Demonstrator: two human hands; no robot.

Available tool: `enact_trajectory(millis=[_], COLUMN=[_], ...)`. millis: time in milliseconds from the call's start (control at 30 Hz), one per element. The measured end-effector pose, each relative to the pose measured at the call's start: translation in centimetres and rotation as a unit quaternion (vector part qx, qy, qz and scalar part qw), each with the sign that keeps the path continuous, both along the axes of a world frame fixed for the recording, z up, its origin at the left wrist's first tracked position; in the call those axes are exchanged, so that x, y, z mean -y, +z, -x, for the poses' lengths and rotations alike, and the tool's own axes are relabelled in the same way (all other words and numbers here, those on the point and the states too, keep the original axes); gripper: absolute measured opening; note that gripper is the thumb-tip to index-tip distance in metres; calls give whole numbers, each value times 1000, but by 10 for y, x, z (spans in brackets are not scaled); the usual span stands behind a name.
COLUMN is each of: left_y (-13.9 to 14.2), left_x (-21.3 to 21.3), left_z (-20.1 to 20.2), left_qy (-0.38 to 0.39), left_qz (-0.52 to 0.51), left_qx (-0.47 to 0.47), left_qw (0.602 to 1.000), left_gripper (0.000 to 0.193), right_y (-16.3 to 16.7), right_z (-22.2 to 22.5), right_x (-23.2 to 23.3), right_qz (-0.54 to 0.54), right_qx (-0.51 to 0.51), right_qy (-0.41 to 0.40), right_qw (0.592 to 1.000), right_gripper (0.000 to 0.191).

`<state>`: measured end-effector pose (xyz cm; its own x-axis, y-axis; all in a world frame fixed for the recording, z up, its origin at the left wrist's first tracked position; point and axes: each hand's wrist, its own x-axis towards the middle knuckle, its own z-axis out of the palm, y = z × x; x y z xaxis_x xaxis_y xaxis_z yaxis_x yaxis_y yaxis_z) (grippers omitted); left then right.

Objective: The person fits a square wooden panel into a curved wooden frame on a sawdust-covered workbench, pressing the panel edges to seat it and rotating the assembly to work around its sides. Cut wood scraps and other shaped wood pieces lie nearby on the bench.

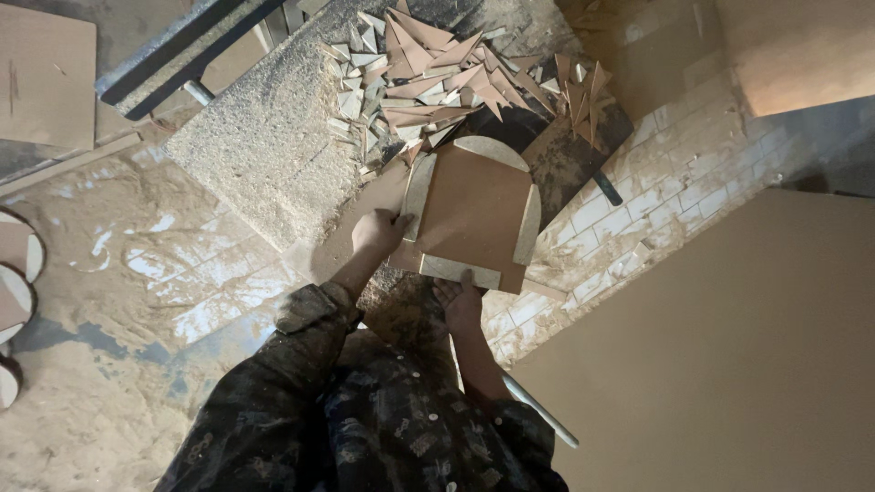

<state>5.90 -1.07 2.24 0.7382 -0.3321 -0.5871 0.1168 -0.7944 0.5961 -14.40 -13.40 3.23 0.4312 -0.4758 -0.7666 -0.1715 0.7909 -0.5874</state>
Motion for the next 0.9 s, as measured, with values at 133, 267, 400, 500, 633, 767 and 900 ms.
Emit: enact_trajectory(millis=[133, 267, 400, 500, 633, 767, 900], left_y=[0, -1, -3, -3, 2, 16, 25], left_x=[1, 3, 5, 8, 8, -1, -11], left_z=[-2, -3, -4, -8, -12, -7, 5], left_qy=[0, 8, 5, -1, -6, -30, -71], left_qz=[7, 12, 13, 20, 19, -16, -52], left_qx=[5, 0, 31, -18, -4, -75, -21], left_qw=[1000, 1000, 999, 1000, 1000, 997, 996], left_gripper=[58, 56, 56, 56, 59, 64, 62], right_y=[1, 3, 5, 6, 6, 6, 4], right_z=[0, -3, -5, -6, -9, -13, -13], right_x=[0, 0, 0, 0, 0, -1, -1], right_qz=[-23, -21, -24, -26, -38, -31, -49], right_qx=[8, 6, 1, -1, 7, 25, 31], right_qy=[-4, -3, -4, -15, -27, -37, -48], right_qw=[1000, 1000, 1000, 1000, 999, 999, 997], right_gripper=[47, 51, 50, 50, 50, 52, 55])
